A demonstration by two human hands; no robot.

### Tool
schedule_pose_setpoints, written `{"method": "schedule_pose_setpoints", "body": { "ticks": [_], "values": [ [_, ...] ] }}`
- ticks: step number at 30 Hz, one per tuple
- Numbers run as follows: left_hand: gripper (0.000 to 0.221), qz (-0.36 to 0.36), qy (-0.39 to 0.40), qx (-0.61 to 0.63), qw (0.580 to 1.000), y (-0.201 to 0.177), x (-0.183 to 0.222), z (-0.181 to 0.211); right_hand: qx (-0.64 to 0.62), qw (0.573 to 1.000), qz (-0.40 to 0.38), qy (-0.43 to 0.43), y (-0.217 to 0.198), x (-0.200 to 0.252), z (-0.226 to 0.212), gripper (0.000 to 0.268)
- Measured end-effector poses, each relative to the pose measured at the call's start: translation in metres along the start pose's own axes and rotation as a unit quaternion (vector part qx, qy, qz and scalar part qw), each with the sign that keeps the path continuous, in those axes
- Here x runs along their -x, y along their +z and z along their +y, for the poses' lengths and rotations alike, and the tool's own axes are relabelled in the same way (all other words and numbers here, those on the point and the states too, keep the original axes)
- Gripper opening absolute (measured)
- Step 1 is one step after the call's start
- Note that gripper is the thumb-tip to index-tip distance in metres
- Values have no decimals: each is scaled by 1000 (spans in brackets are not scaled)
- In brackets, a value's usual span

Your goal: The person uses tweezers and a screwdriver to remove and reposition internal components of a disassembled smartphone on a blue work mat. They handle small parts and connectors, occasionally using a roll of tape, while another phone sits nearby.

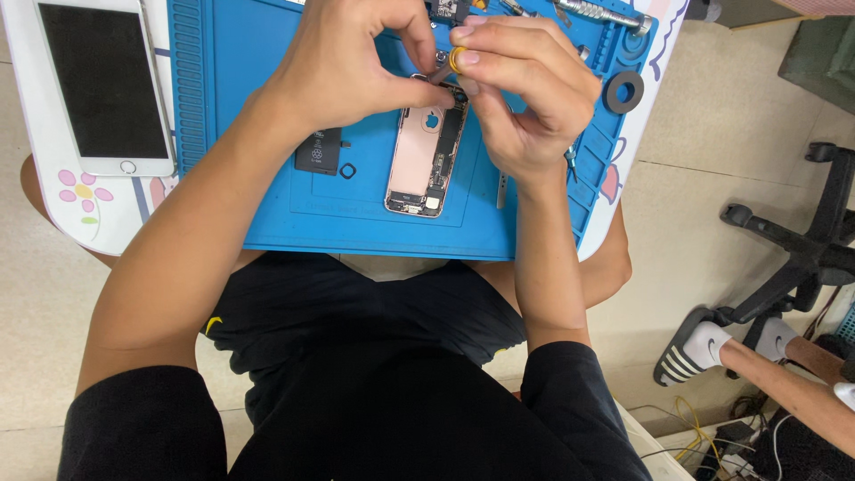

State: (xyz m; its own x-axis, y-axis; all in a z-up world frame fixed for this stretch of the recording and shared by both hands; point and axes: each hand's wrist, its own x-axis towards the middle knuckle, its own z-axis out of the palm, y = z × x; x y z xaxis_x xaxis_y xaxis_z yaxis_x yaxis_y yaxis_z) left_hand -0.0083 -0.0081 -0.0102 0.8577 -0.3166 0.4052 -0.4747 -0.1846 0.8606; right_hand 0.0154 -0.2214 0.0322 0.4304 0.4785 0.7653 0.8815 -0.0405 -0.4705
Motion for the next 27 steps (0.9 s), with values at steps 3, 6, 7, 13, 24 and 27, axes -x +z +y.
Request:
{"method": "schedule_pose_setpoints", "body": {
  "ticks": [3, 6, 7, 13, 24, 27],
  "values": [
    [30, -62, 25, -6, 998, -14, -4, 6, 10, 999, 22, 25, -2, 7, 1, 4],
    [24, -90, 47, -45, 994, -15, -2, -6, 31, 997, 30, 67, -8, 13, 0, 4],
    [24, -89, 46, -44, 994, -13, -2, -7, 31, 997, 29, 67, -9, 15, 0, 4],
    [19, -83, 65, -61, 993, -12, -1, -14, 28, 994, 51, 97, -1, 20, 1, 9],
    [14, -73, 13, -22, 997, -14, -2, -8, -70, 986, 7, 154, 6, 30, 2, 47],
    [15, -75, 4, -18, 997, -13, -3, -4, -70, 986, 28, 150, 9, 23, -2, 46]
  ]
}}
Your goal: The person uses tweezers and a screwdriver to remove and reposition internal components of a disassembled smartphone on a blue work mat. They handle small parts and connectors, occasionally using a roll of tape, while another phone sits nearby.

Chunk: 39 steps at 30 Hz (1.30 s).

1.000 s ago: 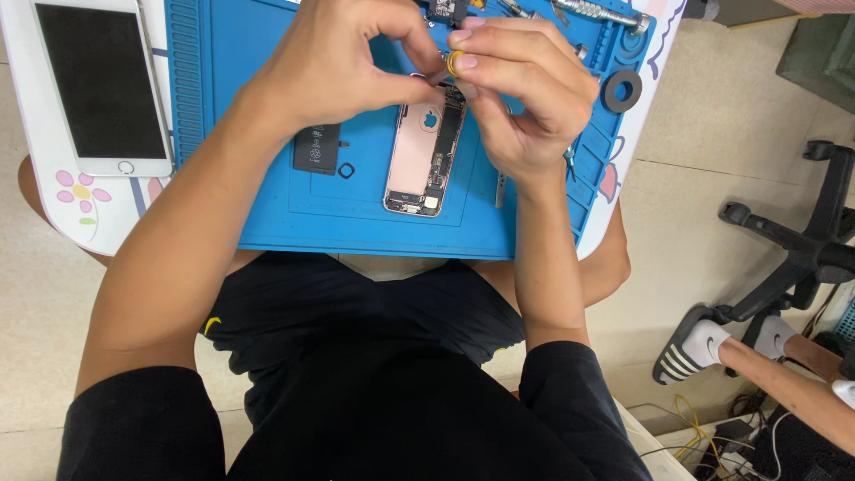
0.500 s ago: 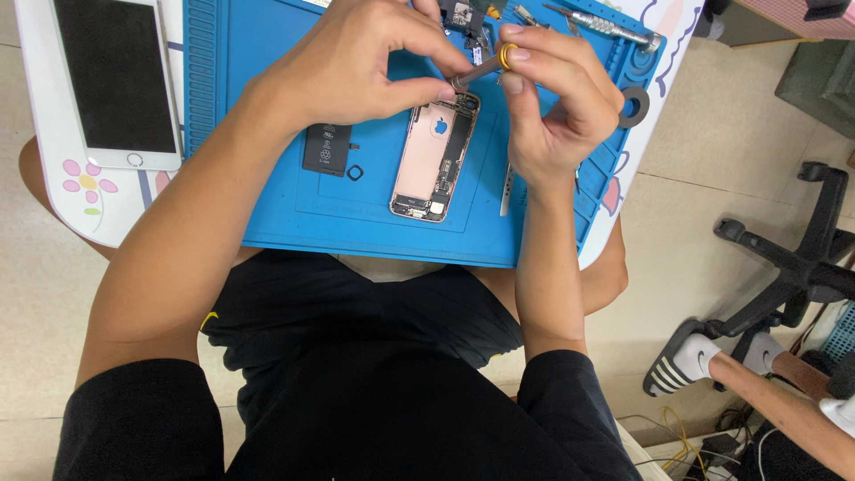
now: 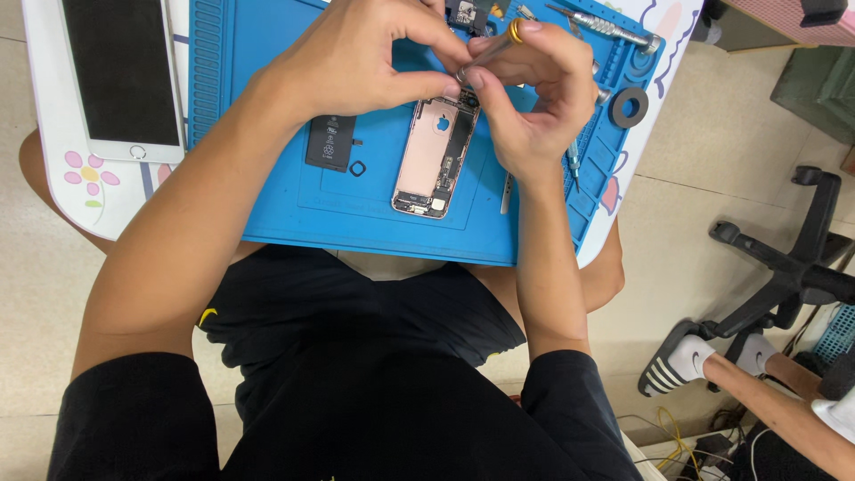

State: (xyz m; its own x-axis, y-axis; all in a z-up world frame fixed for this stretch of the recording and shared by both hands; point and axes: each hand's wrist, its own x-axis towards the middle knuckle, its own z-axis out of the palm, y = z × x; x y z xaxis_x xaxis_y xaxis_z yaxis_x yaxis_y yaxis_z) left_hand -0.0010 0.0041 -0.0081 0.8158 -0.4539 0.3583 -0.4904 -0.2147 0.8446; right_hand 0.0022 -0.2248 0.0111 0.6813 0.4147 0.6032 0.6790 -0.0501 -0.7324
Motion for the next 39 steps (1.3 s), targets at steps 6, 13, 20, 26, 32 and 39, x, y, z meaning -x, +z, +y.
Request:
{"method": "schedule_pose_setpoints", "body": {
  "ticks": [6, 13, 20, 26, 32, 39],
  "values": [
    [14, 18, 36, -9, 999, 1, -1, -2, -19, 999, 23, 39, 2, 2, -4, 43],
    [12, 63, 68, -92, 991, -6, 9, 17, -35, 985, 154, 63, -25, 15, -10, 38],
    [66, 24, -10, -255, 967, 21, 71, 72, -17, 938, 310, 153, -65, 92, -21, 42],
    [58, 98, -3, -356, 929, 71, 111, 60, -55, 908, 377, 173, -68, 140, 5, 50],
    [48, 126, -1, -388, 913, 77, 108, 58, -47, 904, 388, 173, -61, 135, 6, 48],
    [49, 108, -31, -375, 920, 76, 107, 65, -27, 916, 353, 186, -53, 126, 0, 45]
  ]
}}
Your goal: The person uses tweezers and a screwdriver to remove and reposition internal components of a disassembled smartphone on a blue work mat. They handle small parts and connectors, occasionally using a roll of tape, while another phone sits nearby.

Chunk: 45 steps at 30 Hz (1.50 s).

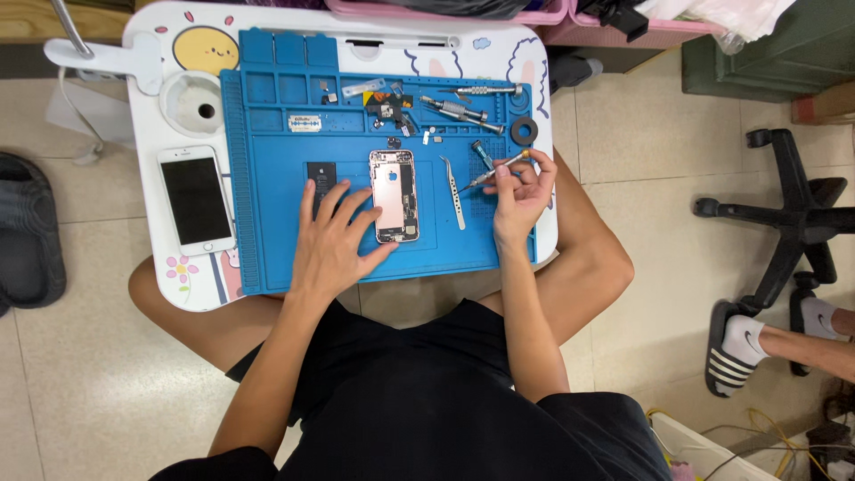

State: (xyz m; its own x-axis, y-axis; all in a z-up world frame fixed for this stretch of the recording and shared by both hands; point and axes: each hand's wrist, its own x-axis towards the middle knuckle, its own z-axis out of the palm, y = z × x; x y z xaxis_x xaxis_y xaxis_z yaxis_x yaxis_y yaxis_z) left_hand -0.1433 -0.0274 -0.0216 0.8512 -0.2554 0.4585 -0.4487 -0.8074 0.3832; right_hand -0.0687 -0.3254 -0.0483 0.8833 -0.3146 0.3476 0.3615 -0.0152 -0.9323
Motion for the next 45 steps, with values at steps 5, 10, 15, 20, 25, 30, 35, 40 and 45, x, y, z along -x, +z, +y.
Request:
{"method": "schedule_pose_setpoints", "body": {
  "ticks": [5, 10, 15, 20, 25, 30, 35, 40, 45],
  "values": [
    [49, 2, -4, 12, 1000, -1, 0, 0, -3, 1000, -5, 7, 0, 3, 4, 46],
    [50, -6, -11, 2, 1000, -5, -4, 2, 7, 1000, -22, 15, 0, 3, 4, 47],
    [49, -11, -21, 22, 999, -7, -4, 3, 29, 998, -42, 26, 3, 4, 3, 47],
    [49, -7, -22, 28, 999, -6, -5, 0, 23, 998, -37, 39, 3, 4, 2, 47],
    [50, -13, -20, 32, 999, -9, -1, -3, 25, 998, -32, 47, 8, 9, -1, 46],
    [51, -20, -38, 50, 998, -10, -4, 4, 48, 997, -44, 39, 4, 5, 0, 47],
    [49, -13, -29, 55, 998, -12, -12, 4, 49, 997, -31, 42, 5, 1, -1, 46],
    [49, -32, -34, 52, 998, -13, -10, 2, 49, 997, -29, 44, 8, 4, -3, 47],
    [49, -50, -33, 48, 997, -12, -11, 1, 63, 996, -45, 48, 10, 3, -8, 45]
  ]
}}
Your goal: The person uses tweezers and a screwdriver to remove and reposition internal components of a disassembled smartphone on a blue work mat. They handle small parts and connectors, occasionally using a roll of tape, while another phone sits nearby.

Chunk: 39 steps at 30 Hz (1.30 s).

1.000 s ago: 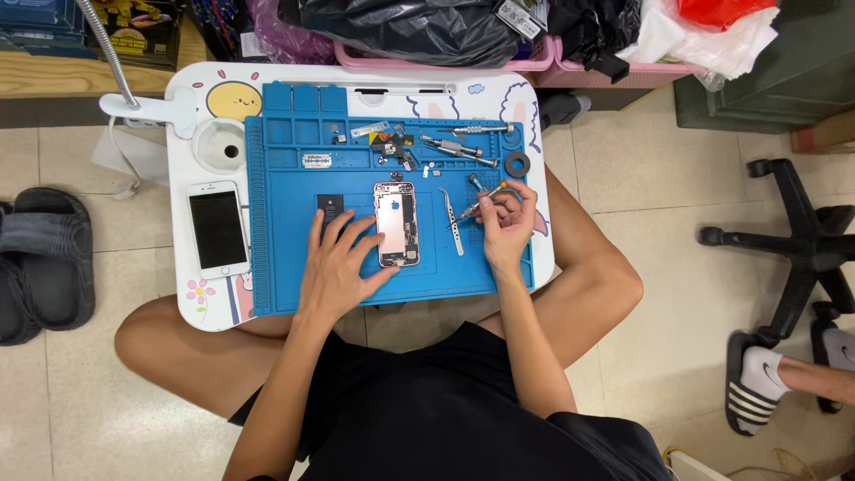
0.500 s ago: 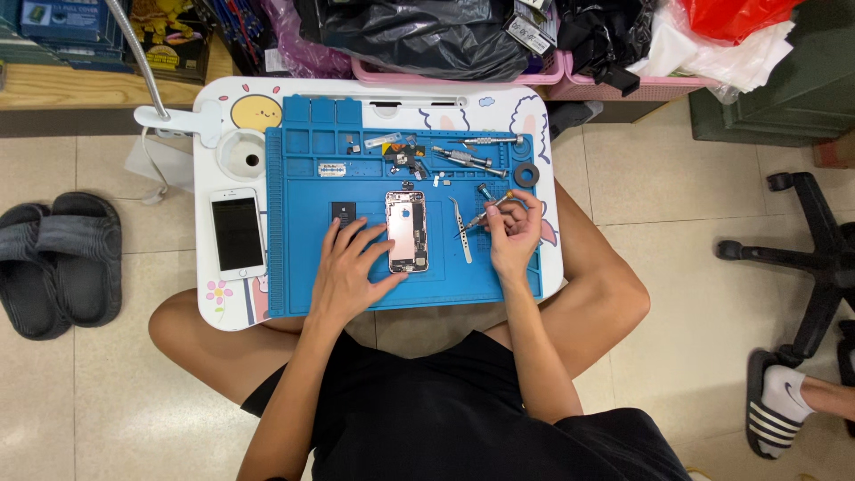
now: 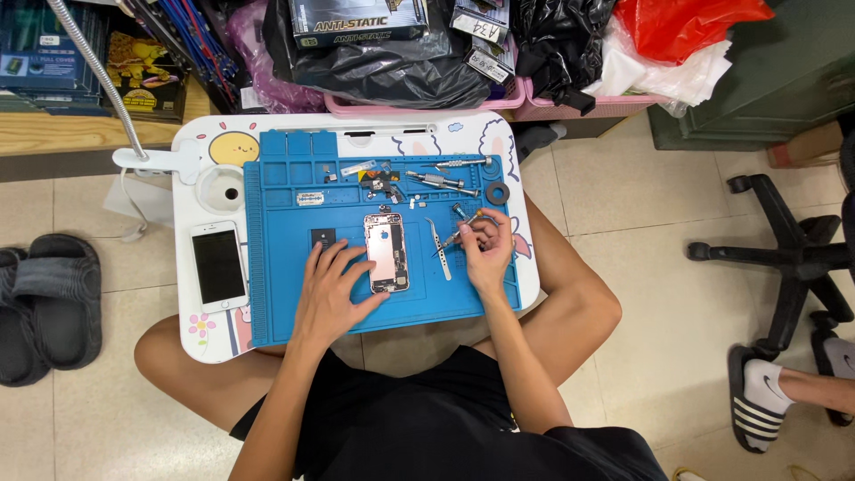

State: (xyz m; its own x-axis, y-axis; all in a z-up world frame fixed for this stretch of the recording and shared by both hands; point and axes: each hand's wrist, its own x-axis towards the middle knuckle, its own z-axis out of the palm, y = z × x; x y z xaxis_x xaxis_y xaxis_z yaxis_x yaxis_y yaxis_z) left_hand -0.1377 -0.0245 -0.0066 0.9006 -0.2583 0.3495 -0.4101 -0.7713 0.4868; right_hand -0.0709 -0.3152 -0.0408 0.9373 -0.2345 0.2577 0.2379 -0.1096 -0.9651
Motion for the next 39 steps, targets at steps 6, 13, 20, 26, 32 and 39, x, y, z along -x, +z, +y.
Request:
{"method": "schedule_pose_setpoints", "body": {
  "ticks": [6, 13, 20, 26, 32, 39],
  "values": [
    [50, -9, -3, -13, 1000, 2, 2, -2, -3, 1000, 10, -6, 1, 0, -2, 45],
    [49, -14, -8, -8, 1000, 0, -2, 1, -11, 998, 25, -49, 34, -25, -19, 43],
    [46, -32, -3, 25, 999, -7, -8, 1, 0, 990, 29, -135, 87, -27, -2, 39],
    [39, -45, -4, 53, 998, -11, -6, 3, 6, 992, 24, -126, 78, -25, 0, 37],
    [38, -52, -9, 71, 996, -17, -10, 6, -7, 994, 20, -106, 72, -29, -4, 35],
    [35, -51, 23, 84, 995, -21, -10, 6, 32, 994, 4, -106, 72, -22, -26, 34]
  ]
}}
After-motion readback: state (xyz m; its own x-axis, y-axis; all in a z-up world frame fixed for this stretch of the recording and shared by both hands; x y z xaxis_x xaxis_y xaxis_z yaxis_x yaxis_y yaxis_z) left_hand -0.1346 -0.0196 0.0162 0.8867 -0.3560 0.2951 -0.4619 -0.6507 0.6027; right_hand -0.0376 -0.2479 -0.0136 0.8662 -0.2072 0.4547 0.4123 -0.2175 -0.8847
